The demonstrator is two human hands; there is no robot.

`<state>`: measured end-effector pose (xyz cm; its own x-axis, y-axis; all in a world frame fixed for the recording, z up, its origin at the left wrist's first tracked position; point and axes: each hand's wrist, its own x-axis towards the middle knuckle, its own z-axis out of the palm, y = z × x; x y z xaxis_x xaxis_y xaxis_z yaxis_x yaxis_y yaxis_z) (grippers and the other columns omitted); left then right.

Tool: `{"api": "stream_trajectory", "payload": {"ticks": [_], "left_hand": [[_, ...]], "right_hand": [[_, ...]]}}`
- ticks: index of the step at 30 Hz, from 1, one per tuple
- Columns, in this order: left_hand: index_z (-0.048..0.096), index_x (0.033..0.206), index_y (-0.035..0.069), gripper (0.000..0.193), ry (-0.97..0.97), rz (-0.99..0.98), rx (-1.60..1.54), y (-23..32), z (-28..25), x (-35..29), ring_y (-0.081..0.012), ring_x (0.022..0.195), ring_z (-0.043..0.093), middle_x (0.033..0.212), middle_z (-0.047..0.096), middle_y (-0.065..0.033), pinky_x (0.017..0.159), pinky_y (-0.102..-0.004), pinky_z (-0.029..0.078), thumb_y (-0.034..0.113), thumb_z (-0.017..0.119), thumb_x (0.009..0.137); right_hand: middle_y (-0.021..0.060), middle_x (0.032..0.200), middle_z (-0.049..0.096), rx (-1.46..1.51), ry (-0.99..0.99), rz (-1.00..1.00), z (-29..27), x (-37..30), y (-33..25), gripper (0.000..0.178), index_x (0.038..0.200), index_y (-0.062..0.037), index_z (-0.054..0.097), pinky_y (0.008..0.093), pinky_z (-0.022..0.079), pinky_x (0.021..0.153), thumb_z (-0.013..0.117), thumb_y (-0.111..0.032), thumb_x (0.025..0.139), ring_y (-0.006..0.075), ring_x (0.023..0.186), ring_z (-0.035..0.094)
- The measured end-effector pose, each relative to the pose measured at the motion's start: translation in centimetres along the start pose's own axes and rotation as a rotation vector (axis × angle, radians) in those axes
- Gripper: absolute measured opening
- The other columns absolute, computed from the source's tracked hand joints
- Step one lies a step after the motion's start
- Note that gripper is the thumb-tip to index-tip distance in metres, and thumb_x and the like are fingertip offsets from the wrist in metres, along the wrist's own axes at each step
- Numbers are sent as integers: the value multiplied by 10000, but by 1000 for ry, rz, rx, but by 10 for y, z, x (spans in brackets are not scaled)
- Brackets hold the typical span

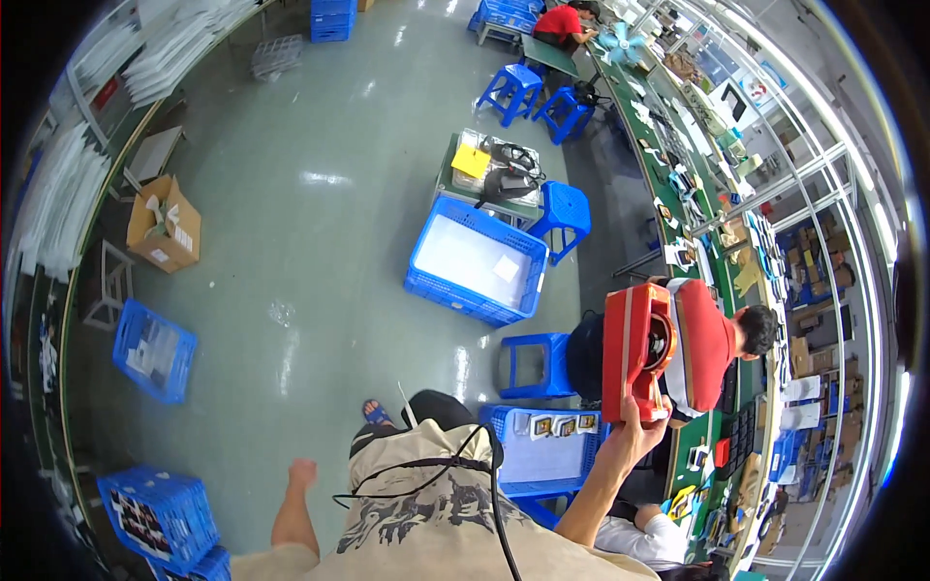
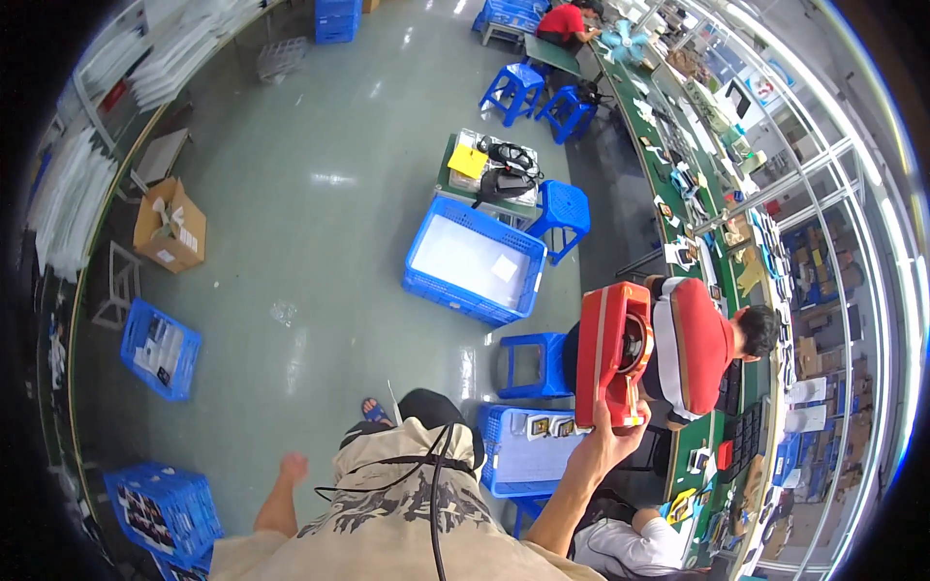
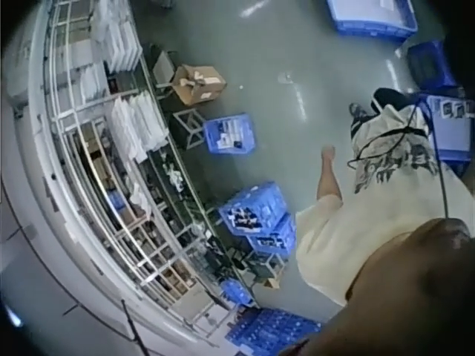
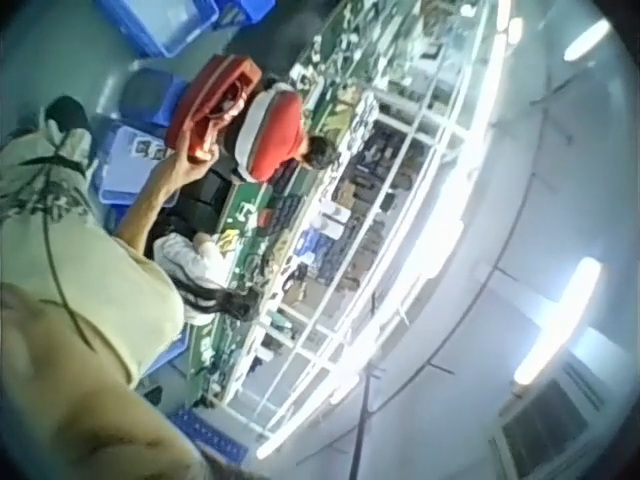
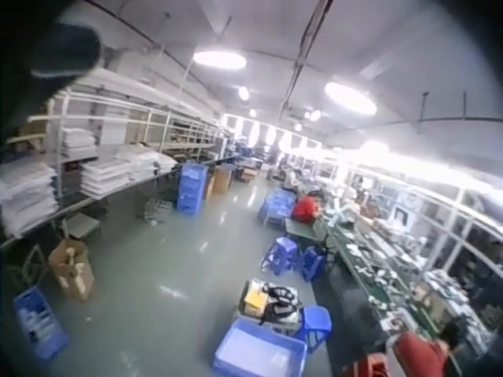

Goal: The person assembles electronic components by placing a wireless charging coil and a battery into a plastic housing, securing them with tape from a tape dispenser.

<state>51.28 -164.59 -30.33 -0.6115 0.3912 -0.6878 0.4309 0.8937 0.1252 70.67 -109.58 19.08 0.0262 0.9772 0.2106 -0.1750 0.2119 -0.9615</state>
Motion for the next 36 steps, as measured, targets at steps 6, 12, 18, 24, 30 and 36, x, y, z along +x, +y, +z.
{"api": "stream_trajectory", "payload": {"ticks": [6,12,18,24,30,36], "left_hand": [[701,1022,56,272,409,-49,-863,52,-316,215,-276,772,713,858,716,-134,742,-386,541,272,570,921],[691,1074,61,247,440,221,-723,119,-462,320,-303,898,711,974,734,-165,781,-387,552,245,594,941],[718,822,26,175,232,103,-539,88,-482,367,-288,735,708,783,726,-150,689,-398,547,109,565,843],[665,808,5,160,81,174,-110,-15,-445,426,-300,575,619,676,656,-147,560,-413,502,160,641,836],[673,748,9,179,-8,464,-206,-29,-613,618,-289,596,633,656,659,-133,579,-401,502,167,626,816],[687,697,1,192,-167,274,-172,119,-837,785,-248,550,628,585,636,-124,556,-380,503,161,620,780]], "right_hand": [[117,1114,618,21,83,-79,117,38,42,378,1137,-13,483,278,559,837,705,43,836,173,932,659],[98,1098,615,15,196,-42,255,107,101,399,1162,-23,490,271,558,789,723,-5,838,161,928,644],[102,1106,611,4,232,6,375,177,150,389,1162,-36,486,285,563,808,701,29,844,171,912,647],[99,1133,612,-8,331,-82,484,257,182,443,1166,-37,481,291,542,849,734,28,809,160,993,634],[157,1300,563,106,465,-114,603,314,228,503,1116,-53,474,332,492,1008,810,45,755,214,1178,580],[157,1327,527,53,677,-138,672,341,236,474,1078,-68,455,388,507,1041,792,60,769,255,1232,552]]}}
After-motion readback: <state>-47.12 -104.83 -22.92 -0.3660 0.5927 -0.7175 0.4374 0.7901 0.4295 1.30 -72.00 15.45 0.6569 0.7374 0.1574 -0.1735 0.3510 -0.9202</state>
